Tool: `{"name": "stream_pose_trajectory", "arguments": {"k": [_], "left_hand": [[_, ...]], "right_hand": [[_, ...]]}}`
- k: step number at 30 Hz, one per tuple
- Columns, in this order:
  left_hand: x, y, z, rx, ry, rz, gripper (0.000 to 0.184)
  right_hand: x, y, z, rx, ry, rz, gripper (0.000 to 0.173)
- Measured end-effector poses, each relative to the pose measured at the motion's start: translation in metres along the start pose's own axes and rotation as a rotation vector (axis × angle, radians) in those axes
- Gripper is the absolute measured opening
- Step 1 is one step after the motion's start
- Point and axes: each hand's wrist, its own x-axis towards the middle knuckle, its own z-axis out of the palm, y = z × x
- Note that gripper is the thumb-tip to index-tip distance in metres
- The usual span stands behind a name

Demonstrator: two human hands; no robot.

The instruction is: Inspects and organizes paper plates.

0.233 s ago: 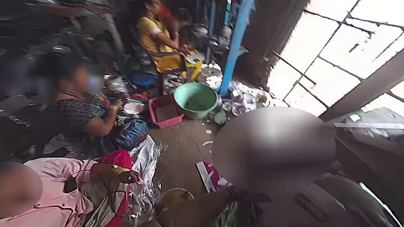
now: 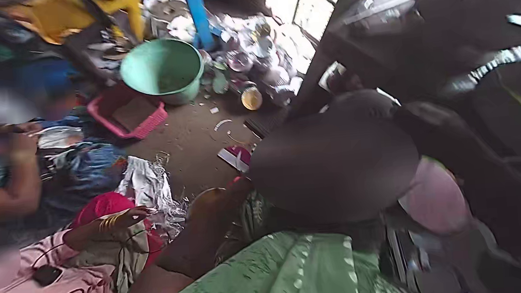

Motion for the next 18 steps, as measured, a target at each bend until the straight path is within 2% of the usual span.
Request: {"name": "stream_pose_trajectory", "arguments": {"k": [1, 2, 3, 5, 7, 8, 9, 11, 13, 14, 16, 17, 18], "left_hand": [[0.006, -0.009, -0.001, -0.032, -0.062, -0.147, 0.035], [0.010, -0.026, 0.000, -0.033, -0.022, -0.167, 0.030], [0.012, -0.047, -0.001, -0.026, 0.064, -0.094, 0.024], [0.008, -0.074, -0.008, -0.039, 0.144, -0.094, 0.021], [0.006, -0.073, -0.017, -0.094, 0.127, -0.228, 0.021], [0.008, -0.068, -0.018, -0.125, 0.114, -0.270, 0.020], [0.010, -0.066, -0.017, -0.142, 0.101, -0.273, 0.020], [0.012, -0.066, -0.009, -0.153, 0.076, -0.241, 0.019], [0.009, -0.064, -0.005, -0.155, 0.065, -0.227, 0.019], [0.007, -0.064, -0.005, -0.164, 0.068, -0.214, 0.020], [0.006, -0.062, -0.004, -0.216, 0.061, -0.245, 0.024], [0.007, -0.062, -0.003, -0.230, 0.073, -0.254, 0.022], [0.009, -0.062, -0.002, -0.260, 0.083, -0.267, 0.023]], "right_hand": [[-0.003, 0.024, 0.001, -0.048, 0.136, -0.099, 0.038], [-0.007, 0.042, 0.000, -0.094, 0.238, -0.181, 0.034], [-0.010, 0.049, -0.004, -0.146, 0.263, -0.238, 0.027], [-0.027, 0.021, -0.011, -0.205, 0.050, -0.222, 0.027], [-0.041, -0.027, -0.006, -0.149, -0.268, -0.108, 0.037], [-0.044, -0.043, -0.002, -0.085, -0.475, 0.008, 0.041], [-0.047, -0.045, 0.009, -0.026, -0.599, 0.098, 0.047], [-0.059, -0.038, 0.026, -0.086, -0.722, 0.287, 0.056], [-0.078, -0.015, 0.043, -0.095, -0.691, 0.538, 0.051], [-0.092, 0.007, 0.058, -0.038, -0.640, 0.634, 0.056], [-0.138, 0.065, 0.117, 0.117, -0.413, 0.727, 0.076], [-0.158, 0.082, 0.146, 0.235, -0.383, 0.813, 0.081], [-0.174, 0.087, 0.171, 0.401, -0.383, 0.921, 0.077]]}}
